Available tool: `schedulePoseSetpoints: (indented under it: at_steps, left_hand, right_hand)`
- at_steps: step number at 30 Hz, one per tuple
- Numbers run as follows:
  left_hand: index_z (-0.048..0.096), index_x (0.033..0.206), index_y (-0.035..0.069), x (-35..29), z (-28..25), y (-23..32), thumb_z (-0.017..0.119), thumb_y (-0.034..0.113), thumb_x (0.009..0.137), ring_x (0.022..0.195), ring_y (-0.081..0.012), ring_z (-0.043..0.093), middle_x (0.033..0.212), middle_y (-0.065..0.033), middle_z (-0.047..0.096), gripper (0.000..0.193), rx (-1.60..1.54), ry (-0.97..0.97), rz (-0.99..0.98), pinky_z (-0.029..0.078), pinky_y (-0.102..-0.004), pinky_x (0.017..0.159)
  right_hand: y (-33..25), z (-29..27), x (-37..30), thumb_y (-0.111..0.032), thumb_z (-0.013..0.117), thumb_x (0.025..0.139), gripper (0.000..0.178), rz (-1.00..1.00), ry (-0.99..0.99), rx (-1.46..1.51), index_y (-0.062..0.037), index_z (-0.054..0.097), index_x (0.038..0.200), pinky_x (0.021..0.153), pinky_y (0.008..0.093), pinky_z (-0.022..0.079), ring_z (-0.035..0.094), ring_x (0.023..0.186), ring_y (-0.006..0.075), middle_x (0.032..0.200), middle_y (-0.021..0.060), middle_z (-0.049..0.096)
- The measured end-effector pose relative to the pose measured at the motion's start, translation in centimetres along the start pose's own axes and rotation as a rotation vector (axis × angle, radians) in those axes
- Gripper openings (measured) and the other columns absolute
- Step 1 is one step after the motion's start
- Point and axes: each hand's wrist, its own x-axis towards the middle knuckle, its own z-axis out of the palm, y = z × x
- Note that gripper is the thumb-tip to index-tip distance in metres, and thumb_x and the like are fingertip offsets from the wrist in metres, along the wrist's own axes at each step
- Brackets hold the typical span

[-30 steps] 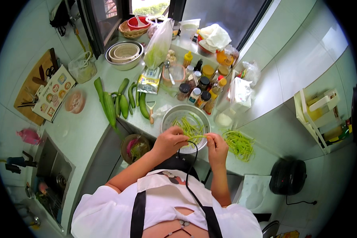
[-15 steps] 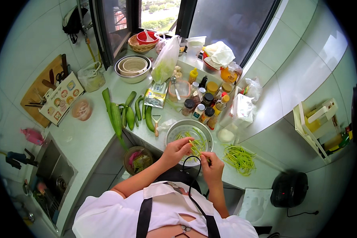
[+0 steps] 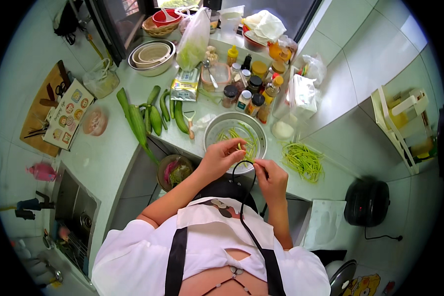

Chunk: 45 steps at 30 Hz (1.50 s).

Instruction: The person breaks long stalks of a green vegetable into shorter segments by hand, placing the segments onto the counter.

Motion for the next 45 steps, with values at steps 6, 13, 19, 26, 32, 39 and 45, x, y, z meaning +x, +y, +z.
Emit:
schedulePoseSetpoints:
  at_steps: [6, 13, 19, 26, 32, 39, 45]
  left_hand:
    - [0.059, 0.109, -0.003, -0.1, 0.6, 0.0, 0.058, 0.007, 0.090, 0.072, -0.0076, 0.060, 0.088, -0.0038, 0.064, 0.022, -0.020, 0.032, 0.027, 0.051, -0.0218, 0.067]
    - [0.063, 0.099, -0.004, 0.0, 0.4, -0.3, 0.057, 0.007, 0.090, 0.064, -0.0077, 0.061, 0.075, -0.0035, 0.064, 0.015, 0.014, 0.084, 0.020, 0.051, -0.0212, 0.058]
    - [0.064, 0.097, -0.002, 0.1, -0.2, 0.2, 0.061, 0.012, 0.088, 0.057, -0.0057, 0.058, 0.066, -0.0014, 0.060, 0.016, 0.081, 0.133, -0.104, 0.048, -0.0189, 0.052]
    - [0.065, 0.098, -0.001, 0.4, -1.3, 0.0, 0.062, 0.010, 0.087, 0.054, -0.0041, 0.053, 0.067, -0.0001, 0.059, 0.016, 0.037, 0.065, -0.144, 0.041, -0.0177, 0.046]
    - [0.063, 0.100, -0.002, 0.4, -1.6, -0.3, 0.060, 0.006, 0.088, 0.062, -0.0063, 0.057, 0.073, -0.0014, 0.061, 0.015, 0.054, -0.018, -0.092, 0.047, -0.0197, 0.055]
    - [0.064, 0.091, 0.000, 0.4, -1.3, -0.9, 0.065, 0.004, 0.082, 0.074, -0.0158, 0.060, 0.082, -0.0062, 0.062, 0.010, 0.362, -0.109, 0.056, 0.049, -0.0271, 0.068]
    - [0.062, 0.086, 0.003, 0.6, -0.6, -0.8, 0.068, 0.006, 0.079, 0.074, -0.0156, 0.056, 0.081, -0.0049, 0.058, 0.010, 0.370, -0.150, 0.133, 0.045, -0.0274, 0.065]
  right_hand:
    - [0.4, 0.3, -0.6, -0.011, 0.067, 0.080, 0.008, 0.040, 0.004, 0.009, -0.0069, 0.064, 0.086, 0.053, 0.0331, 0.047, 0.060, 0.058, 0.0246, 0.072, 0.0088, 0.062]
    - [0.4, 0.7, -0.3, -0.011, 0.067, 0.080, 0.009, 0.022, 0.008, 0.006, -0.0067, 0.063, 0.086, 0.053, 0.0335, 0.047, 0.060, 0.059, 0.0253, 0.073, 0.0091, 0.062]
    - [0.2, 1.2, 0.1, -0.012, 0.068, 0.078, 0.010, 0.024, -0.015, -0.019, -0.0073, 0.063, 0.086, 0.053, 0.0338, 0.047, 0.060, 0.060, 0.0256, 0.073, 0.0088, 0.063]
    - [0.8, 0.7, 0.7, -0.013, 0.069, 0.077, 0.009, 0.053, 0.050, -0.007, -0.0071, 0.064, 0.081, 0.052, 0.0328, 0.044, 0.057, 0.057, 0.0243, 0.070, 0.0082, 0.060]
    - [2.9, 0.0, 2.3, -0.018, 0.066, 0.080, 0.012, -0.092, 0.090, -0.199, -0.0071, 0.064, 0.082, 0.055, 0.0363, 0.042, 0.055, 0.062, 0.0278, 0.069, 0.0086, 0.057]
    - [1.8, -0.7, 2.9, -0.020, 0.064, 0.083, 0.013, -0.022, -0.031, -0.139, -0.0069, 0.064, 0.086, 0.060, 0.0379, 0.046, 0.059, 0.070, 0.0307, 0.077, 0.0105, 0.061]
    - [2.4, -0.3, 2.6, -0.018, 0.062, 0.085, 0.012, 0.116, -0.051, -0.050, -0.0075, 0.065, 0.088, 0.064, 0.0371, 0.050, 0.063, 0.075, 0.0319, 0.088, 0.0117, 0.065]
